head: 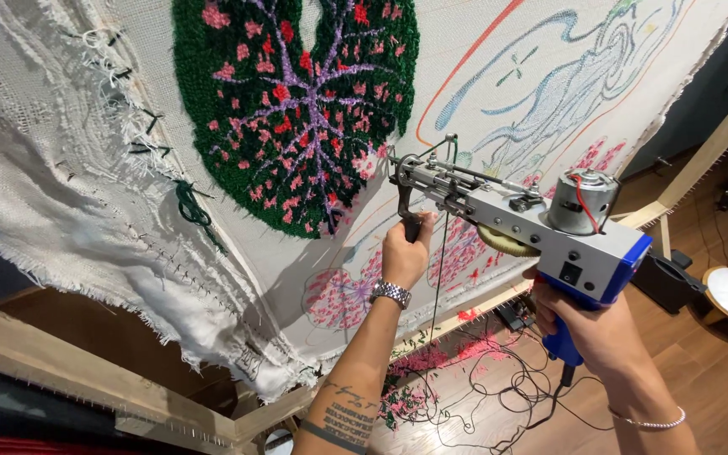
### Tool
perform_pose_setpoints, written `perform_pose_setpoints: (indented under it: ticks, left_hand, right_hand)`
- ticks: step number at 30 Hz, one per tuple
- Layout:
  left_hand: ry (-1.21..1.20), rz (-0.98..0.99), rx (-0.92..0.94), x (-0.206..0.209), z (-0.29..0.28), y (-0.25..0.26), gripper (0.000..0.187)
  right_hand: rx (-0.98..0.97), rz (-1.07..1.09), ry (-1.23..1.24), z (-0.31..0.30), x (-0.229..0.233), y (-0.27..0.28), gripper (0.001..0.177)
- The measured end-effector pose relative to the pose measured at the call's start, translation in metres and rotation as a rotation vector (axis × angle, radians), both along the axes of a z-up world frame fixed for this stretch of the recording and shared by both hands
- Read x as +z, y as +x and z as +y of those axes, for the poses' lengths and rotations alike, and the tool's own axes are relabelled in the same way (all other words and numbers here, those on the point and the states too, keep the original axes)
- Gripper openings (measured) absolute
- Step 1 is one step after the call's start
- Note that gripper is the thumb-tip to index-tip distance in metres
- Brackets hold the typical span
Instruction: Using a tufting gun to apply yarn to a canvas stretched on a frame to create a rug.
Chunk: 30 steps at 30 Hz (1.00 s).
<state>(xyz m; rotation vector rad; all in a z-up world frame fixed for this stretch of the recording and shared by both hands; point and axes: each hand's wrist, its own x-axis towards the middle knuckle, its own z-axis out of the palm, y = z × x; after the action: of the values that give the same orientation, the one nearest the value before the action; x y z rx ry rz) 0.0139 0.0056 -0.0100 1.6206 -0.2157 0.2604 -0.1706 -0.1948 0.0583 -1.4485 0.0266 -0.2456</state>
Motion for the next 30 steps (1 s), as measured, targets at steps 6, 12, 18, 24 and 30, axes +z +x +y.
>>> perform_pose_setpoints:
  ticks: [6,12,18,24,30]
  left_hand:
    - [-0.028,-0.042,0.018,-0.007,0.004,0.027,0.037]
    - [-0.008,-0.093,0.023,-0.011,0.018,0.056,0.038]
    - [0.050,-0.096,0.030,-0.022,0.023,0.075,0.040]
    - [-0.010,-0.160,0.016,-0.040,0.024,0.094,0.039]
    - [0.112,-0.022,0.039,-0.013,0.038,0.084,0.039]
  right_hand:
    - [-0.028,-0.039,-0.019,0.019,0.001,0.019,0.019]
    - [-0.080,-0.071,-0.127,0.053,0.011,0.030,0.017]
    - [-0.136,-0.086,-0.192,0.066,0.009,0.035,0.018]
    - [-0.164,-0.236,-0.311,0.068,-0.006,0.041,0.019]
    - [-0.178,0.046,-0.145,0.069,-0.041,0.046,0.016]
